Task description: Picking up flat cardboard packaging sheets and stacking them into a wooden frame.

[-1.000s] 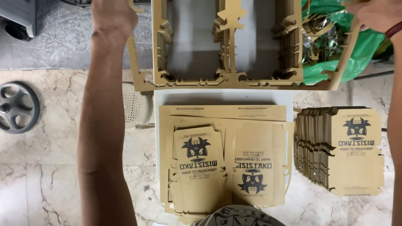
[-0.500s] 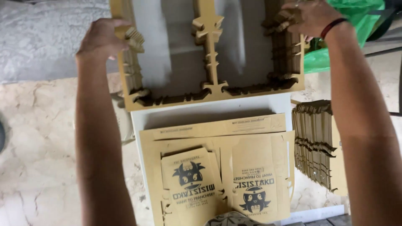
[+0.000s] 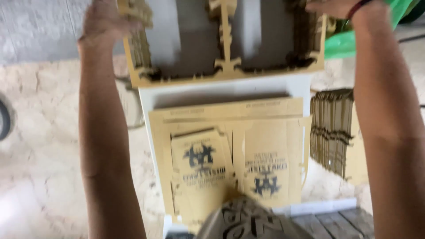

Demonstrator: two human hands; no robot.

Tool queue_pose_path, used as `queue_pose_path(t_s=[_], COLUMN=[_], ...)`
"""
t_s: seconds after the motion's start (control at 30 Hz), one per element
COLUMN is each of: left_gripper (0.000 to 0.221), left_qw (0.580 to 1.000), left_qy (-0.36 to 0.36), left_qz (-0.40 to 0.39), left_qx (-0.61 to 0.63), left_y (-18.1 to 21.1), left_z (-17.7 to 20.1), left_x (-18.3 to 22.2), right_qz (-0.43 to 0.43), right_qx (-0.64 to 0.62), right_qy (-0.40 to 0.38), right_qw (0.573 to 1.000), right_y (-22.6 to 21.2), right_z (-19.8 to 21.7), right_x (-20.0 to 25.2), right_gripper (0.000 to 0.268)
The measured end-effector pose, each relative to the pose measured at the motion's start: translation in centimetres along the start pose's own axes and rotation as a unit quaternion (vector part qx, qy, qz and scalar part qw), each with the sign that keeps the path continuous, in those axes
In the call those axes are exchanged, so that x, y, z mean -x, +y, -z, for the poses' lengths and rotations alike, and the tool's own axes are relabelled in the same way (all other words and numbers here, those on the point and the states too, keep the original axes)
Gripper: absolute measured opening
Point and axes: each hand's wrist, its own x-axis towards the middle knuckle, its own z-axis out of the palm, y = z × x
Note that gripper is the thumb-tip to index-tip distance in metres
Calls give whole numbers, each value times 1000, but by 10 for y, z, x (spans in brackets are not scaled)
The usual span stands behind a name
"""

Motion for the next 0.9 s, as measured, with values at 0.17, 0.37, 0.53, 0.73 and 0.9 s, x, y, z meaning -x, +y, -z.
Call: queue_pose_path(t_s=[0.17,0.37,0.53,0.73,0.9], left_gripper=[98,82,87,84,94], left_qw=[977,971,936,930,924], left_qy=[130,173,110,108,99], left_qz=[-120,84,248,271,238], left_qx=[121,142,226,223,282], left_y=[-45,-131,-136,-149,-142], left_z=[-44,-272,-364,-371,-357], left_x=[177,414,495,493,489], right_qz=[164,-73,-151,-72,-39], right_qx=[-21,-349,-466,-553,-542], right_qy=[328,96,-95,-50,20], right_qw=[930,929,867,828,839], right_y=[61,96,100,112,111], right_z=[-94,-301,-386,-408,-402], right_x=[145,314,381,386,385], right_gripper=[36,44,67,44,32])
